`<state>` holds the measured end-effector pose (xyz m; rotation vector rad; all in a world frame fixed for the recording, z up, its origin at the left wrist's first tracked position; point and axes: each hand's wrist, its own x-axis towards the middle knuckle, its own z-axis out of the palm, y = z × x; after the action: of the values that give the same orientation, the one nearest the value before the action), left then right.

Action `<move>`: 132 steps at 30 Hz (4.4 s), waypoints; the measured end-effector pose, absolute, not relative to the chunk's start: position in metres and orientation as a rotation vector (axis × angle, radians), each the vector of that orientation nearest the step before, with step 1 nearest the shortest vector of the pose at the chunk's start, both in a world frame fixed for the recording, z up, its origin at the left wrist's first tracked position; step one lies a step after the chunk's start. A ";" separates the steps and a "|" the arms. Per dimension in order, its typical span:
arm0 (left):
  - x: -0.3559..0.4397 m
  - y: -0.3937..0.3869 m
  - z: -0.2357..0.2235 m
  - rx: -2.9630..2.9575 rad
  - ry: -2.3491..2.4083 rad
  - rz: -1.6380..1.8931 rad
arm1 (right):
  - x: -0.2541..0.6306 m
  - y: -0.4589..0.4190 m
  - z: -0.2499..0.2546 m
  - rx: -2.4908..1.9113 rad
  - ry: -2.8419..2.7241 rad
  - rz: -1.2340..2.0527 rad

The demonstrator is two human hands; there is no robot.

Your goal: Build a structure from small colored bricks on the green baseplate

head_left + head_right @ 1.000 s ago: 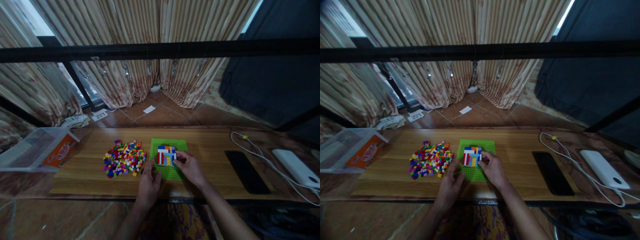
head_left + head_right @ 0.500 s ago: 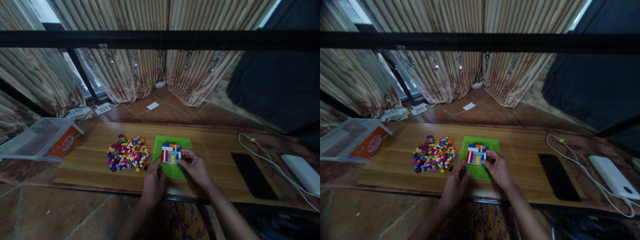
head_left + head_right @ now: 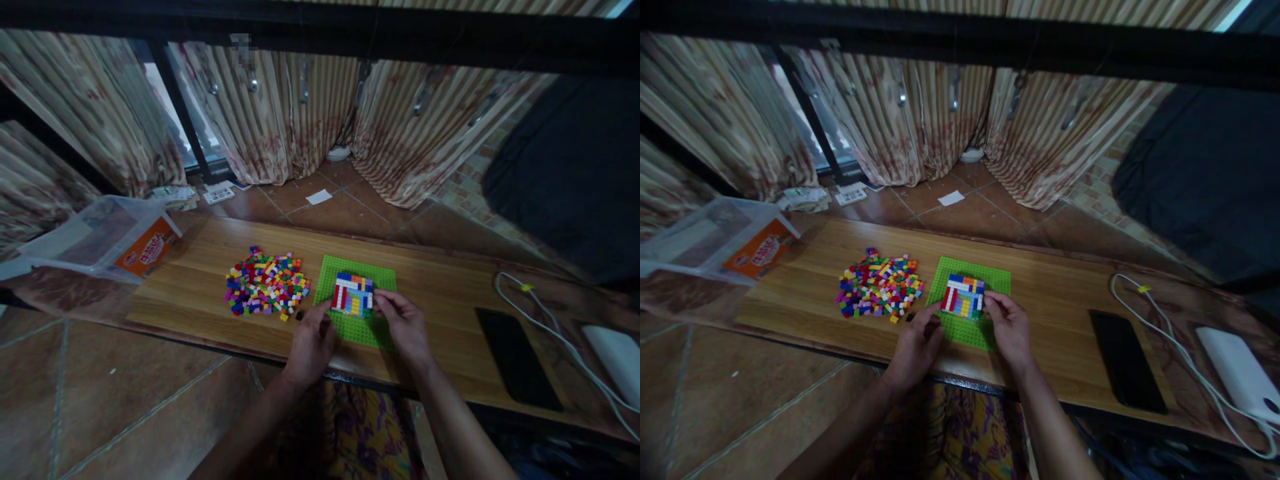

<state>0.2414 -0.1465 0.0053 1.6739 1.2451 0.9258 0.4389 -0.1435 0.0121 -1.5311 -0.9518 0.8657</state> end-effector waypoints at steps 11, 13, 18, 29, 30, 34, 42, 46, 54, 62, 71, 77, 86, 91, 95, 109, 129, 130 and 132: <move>0.240 -0.147 0.004 1.694 1.221 0.922 | 0.432 -0.135 0.011 -1.506 -0.648 1.022; 0.241 -0.147 0.005 1.691 1.222 0.916 | 0.432 -0.133 0.012 -1.504 -0.618 1.037; 0.240 -0.147 0.008 1.702 1.214 0.907 | 0.433 -0.131 0.011 -1.518 -0.596 1.041; 0.241 -0.147 0.004 1.713 1.221 0.902 | 0.432 -0.133 0.008 -1.616 -0.750 0.966; 0.240 -0.147 0.003 1.723 1.219 0.904 | 0.432 -0.133 0.008 -1.627 -0.763 0.956; 0.239 -0.147 0.002 1.775 1.191 0.923 | 0.434 -0.133 0.008 -1.603 -0.781 1.010; 0.236 -0.149 0.005 1.768 1.203 0.914 | 0.434 -0.148 0.008 -1.466 -0.595 0.906; 0.237 -0.149 0.001 1.766 1.213 0.922 | 0.435 -0.172 0.006 -1.564 -0.782 0.776; 0.243 -0.154 -0.006 1.862 1.297 0.972 | 0.432 -0.208 -0.004 -1.783 -1.432 0.482; 0.243 -0.160 -0.005 1.936 1.308 0.948 | 0.442 -0.213 -0.021 -1.649 -1.671 0.379; 0.227 -0.175 -0.009 1.905 1.559 1.118 | 0.458 -0.206 -0.022 -1.591 -1.728 0.405; 0.209 -0.163 0.003 1.917 1.803 1.022 | 0.474 -0.201 -0.018 -1.569 -1.770 0.442; 0.209 -0.146 0.010 2.024 1.887 0.659 | 0.468 -0.205 -0.023 -1.582 -1.696 0.358; 0.211 -0.151 0.021 1.932 1.703 0.821 | 0.461 -0.209 -0.012 -1.596 -1.574 0.366; 0.222 -0.164 0.033 1.441 1.385 0.906 | 0.434 -0.223 0.009 -1.588 -1.359 0.428; 0.267 -0.186 0.041 0.460 0.789 0.709 | 0.390 -0.232 0.041 -1.409 -1.264 0.784; 0.277 -0.188 0.025 0.587 0.865 0.696 | 0.405 -0.227 0.037 -1.544 -1.358 0.682; 0.276 -0.188 0.025 0.617 0.888 0.704 | 0.405 -0.226 0.036 -1.554 -1.385 0.676; 0.273 -0.186 0.027 0.675 0.941 0.712 | 0.405 -0.225 0.036 -1.572 -1.441 0.652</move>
<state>0.2732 -0.1865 0.0270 0.6754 0.9407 0.7123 0.4045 -0.2252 0.0361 -1.5723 -1.4414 0.6524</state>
